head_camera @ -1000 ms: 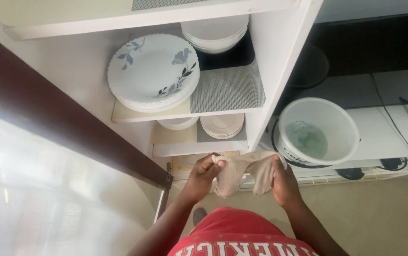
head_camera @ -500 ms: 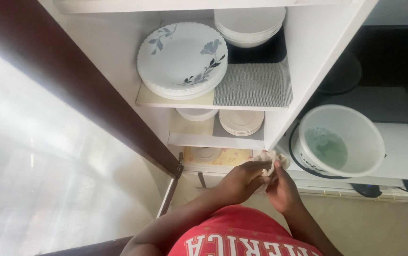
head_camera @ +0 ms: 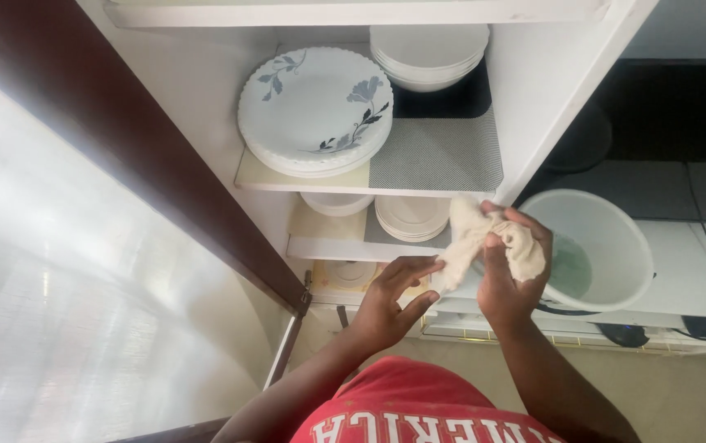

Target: The person is cleaning the interior shelves and lining mats of a storage cabinet using a damp cloth and water.

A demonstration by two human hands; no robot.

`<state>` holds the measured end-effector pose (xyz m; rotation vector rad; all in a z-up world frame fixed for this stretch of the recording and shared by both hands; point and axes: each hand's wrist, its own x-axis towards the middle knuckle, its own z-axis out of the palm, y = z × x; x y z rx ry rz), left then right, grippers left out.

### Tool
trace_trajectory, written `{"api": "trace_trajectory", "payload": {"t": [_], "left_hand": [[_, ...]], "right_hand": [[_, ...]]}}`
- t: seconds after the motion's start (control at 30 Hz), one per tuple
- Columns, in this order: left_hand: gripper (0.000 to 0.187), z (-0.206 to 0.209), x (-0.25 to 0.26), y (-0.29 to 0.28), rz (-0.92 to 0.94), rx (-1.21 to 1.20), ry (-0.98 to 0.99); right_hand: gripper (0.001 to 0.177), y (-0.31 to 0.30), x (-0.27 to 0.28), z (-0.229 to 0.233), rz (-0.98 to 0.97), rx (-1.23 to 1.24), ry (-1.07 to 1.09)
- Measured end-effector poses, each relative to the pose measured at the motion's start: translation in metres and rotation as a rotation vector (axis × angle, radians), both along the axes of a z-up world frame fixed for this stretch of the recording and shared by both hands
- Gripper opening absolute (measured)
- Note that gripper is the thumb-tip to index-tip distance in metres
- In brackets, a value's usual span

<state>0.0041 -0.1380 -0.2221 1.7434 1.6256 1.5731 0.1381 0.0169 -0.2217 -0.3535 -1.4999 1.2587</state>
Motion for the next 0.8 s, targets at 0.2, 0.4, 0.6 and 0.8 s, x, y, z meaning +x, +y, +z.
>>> {"api": "trace_trajectory", "payload": {"t": [0.2, 0.4, 0.6, 0.8], "left_hand": [[0.041, -0.017, -0.007, -0.006, -0.062, -0.120, -0.166], [0.035, -0.026, -0.014, -0.014, -0.092, -0.233, -0.142], [0.031, -0.031, -0.031, -0.022, -0.062, -0.264, -0.116], [0.030, -0.045, -0.043, -0.025, -0.027, -0.294, -0.100]], "right_hand": [[0.043, 0.033, -0.065, 0.051, -0.430, 0.841, 0.028], [0.066, 0.075, -0.121, 0.043, -0.353, 0.700, -0.305], [0.049, 0.068, -0.126, 0.056, -0.421, 0.890, -0.900], [0.047, 0.078, -0.123, 0.050, -0.081, 0.777, -0.889]]}}
